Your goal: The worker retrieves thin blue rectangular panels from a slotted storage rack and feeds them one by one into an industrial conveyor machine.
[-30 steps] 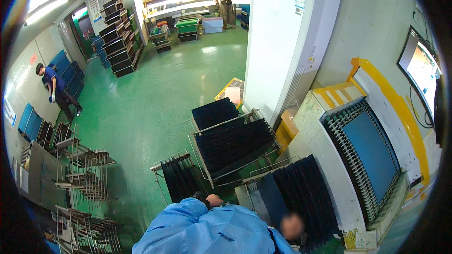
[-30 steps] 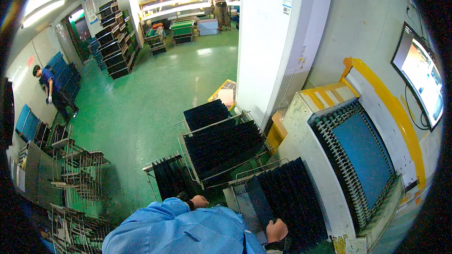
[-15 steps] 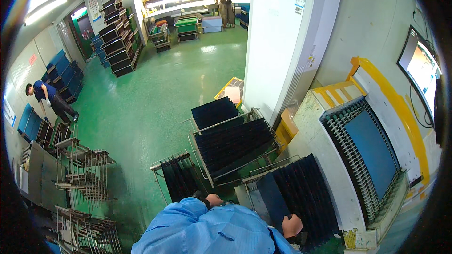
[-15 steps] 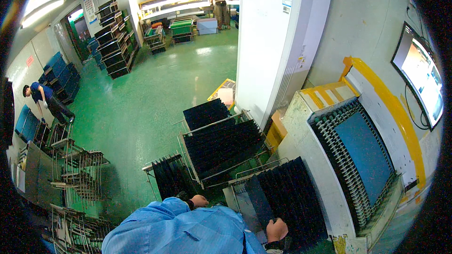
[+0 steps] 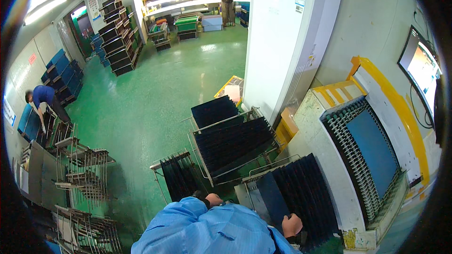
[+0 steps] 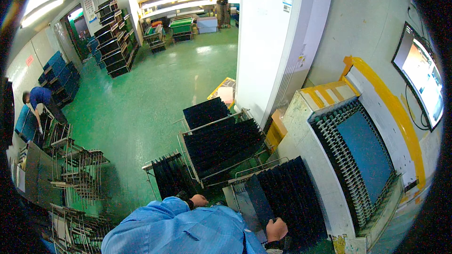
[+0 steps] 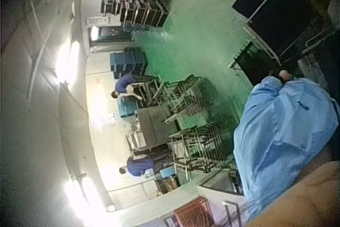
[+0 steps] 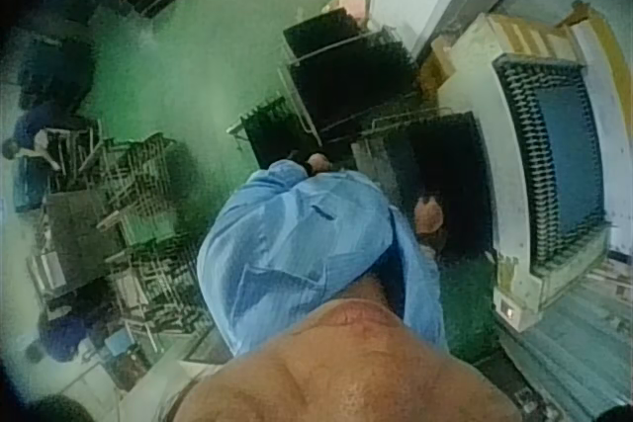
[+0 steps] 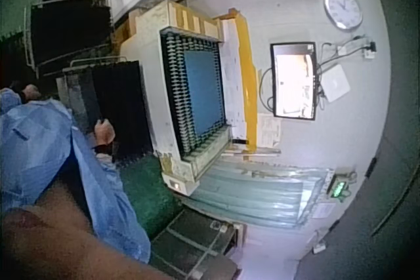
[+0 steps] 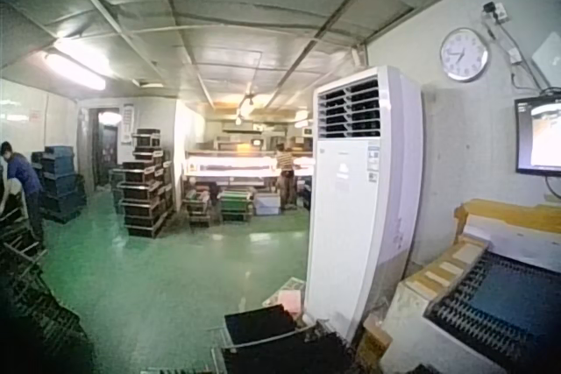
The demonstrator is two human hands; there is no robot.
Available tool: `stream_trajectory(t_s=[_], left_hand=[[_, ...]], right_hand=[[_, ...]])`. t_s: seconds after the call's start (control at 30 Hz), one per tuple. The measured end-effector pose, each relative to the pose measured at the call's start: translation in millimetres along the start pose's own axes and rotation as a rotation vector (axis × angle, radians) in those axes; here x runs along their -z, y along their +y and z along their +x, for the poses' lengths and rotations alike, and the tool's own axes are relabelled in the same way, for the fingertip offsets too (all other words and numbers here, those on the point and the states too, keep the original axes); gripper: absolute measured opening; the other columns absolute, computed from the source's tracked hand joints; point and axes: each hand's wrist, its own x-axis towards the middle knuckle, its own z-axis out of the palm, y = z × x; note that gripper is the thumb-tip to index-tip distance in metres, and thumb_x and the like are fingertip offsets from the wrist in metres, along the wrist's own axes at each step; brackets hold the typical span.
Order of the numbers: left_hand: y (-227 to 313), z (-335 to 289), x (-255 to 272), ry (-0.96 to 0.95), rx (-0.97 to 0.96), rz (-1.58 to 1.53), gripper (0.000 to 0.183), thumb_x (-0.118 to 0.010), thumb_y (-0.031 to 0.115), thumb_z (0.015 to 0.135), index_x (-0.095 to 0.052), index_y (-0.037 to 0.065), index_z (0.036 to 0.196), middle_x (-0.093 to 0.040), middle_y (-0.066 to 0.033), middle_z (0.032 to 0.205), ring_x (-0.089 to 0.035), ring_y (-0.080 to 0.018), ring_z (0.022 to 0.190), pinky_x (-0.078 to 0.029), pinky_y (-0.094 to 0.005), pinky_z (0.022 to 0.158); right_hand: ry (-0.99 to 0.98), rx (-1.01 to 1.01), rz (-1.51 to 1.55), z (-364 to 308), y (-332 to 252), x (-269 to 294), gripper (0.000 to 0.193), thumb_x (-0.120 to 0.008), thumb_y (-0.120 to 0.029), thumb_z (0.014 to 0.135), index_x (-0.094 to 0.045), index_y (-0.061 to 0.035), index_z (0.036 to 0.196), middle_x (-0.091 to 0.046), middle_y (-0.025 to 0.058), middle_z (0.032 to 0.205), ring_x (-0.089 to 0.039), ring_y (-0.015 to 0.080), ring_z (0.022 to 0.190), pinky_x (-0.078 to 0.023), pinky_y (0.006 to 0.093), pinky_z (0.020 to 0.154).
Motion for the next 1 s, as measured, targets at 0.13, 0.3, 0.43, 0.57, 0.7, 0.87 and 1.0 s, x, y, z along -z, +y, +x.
stream_trajectory(t_s=[0.13, 0.3, 0.43, 0.57, 0.7, 0.87, 1.0], left_hand=[[11.6, -18.9, 11.3, -0.024, 0.075, -0.066, 0.032, -0.066, 0.034, 0.069, -0.072, 0.009, 0.088, -0.068, -0.0119, 0.088, -0.064, -0.0258, 0.084, -0.05, -0.0351, 0.078], [15.3, -24.5, 14.8, -0.023, 0.102, -0.067, 0.032, -0.066, 0.035, 0.067, -0.072, 0.009, 0.087, -0.068, -0.012, 0.088, -0.064, -0.0258, 0.085, -0.05, -0.0349, 0.078], [7.3, -19.8, 10.2, -0.012, 0.08, -0.076, 0.034, -0.066, 0.036, 0.067, -0.072, 0.009, 0.087, -0.068, -0.0124, 0.089, -0.064, -0.0257, 0.085, -0.05, -0.0348, 0.079], [10.6, -20.9, 9.5, -0.009, 0.089, -0.075, 0.034, -0.066, 0.035, 0.068, -0.071, 0.008, 0.088, -0.068, -0.013, 0.09, -0.064, -0.0252, 0.085, -0.05, -0.0346, 0.079], [9.3, -21.3, 9.9, -0.015, 0.084, -0.075, 0.034, -0.066, 0.035, 0.068, -0.071, 0.008, 0.089, -0.068, -0.0132, 0.091, -0.064, -0.0251, 0.085, -0.05, -0.0343, 0.079], [10.7, -26.3, 12.0, -0.023, 0.075, -0.102, 0.035, -0.067, 0.036, 0.068, -0.072, 0.008, 0.088, -0.068, -0.0133, 0.09, -0.064, -0.0254, 0.085, -0.05, -0.0344, 0.079], [7.6, -28.3, 11.9, -0.018, 0.068, -0.094, 0.034, -0.066, 0.036, 0.068, -0.072, 0.007, 0.087, -0.068, -0.0135, 0.09, -0.064, -0.0253, 0.085, -0.05, -0.0343, 0.079]], right_hand=[[0.012, 0.016, 0.013, 0.8, -0.9, -2.9, 0.026, -0.069, -0.027, 0.069, -0.065, -0.0042, 0.081, -0.065, 0.0172, 0.081, -0.063, 0.0348, 0.078, -0.048, 0.0436, 0.069], [0.014, 0.02, 0.014, 0.2, -5.6, 3.5, 0.025, -0.068, -0.026, 0.07, -0.065, -0.0041, 0.08, -0.065, 0.0168, 0.08, -0.062, 0.0348, 0.077, -0.048, 0.0439, 0.069], [0.02, 0.02, 0.008, 1.0, -5.1, 3.0, 0.026, -0.068, -0.027, 0.07, -0.065, -0.0043, 0.08, -0.065, 0.0169, 0.08, -0.062, 0.035, 0.077, -0.048, 0.044, 0.069], [0.019, 0.022, 0.006, 1.4, -2.7, 2.0, 0.027, -0.067, -0.029, 0.071, -0.065, -0.0042, 0.08, -0.065, 0.017, 0.08, -0.063, 0.0352, 0.078, -0.048, 0.0441, 0.069], [-0.017, -0.009, -0.024, 2.5, -4.4, 3.0, 0.026, -0.068, -0.029, 0.071, -0.065, -0.0043, 0.08, -0.065, 0.017, 0.08, -0.063, 0.0349, 0.077, -0.049, 0.0442, 0.069], [0.021, 0.017, 0.005, 2.6, -1.9, -0.4, 0.026, -0.069, -0.029, 0.07, -0.065, -0.0045, 0.08, -0.065, 0.0179, 0.079, -0.063, 0.0353, 0.077, -0.049, 0.044, 0.068], [0.036, 0.01, 0.007, 1.2, -5.0, 3.7, 0.027, -0.069, -0.029, 0.069, -0.065, -0.0044, 0.079, -0.065, 0.0179, 0.079, -0.063, 0.0353, 0.077, -0.048, 0.0443, 0.067]])
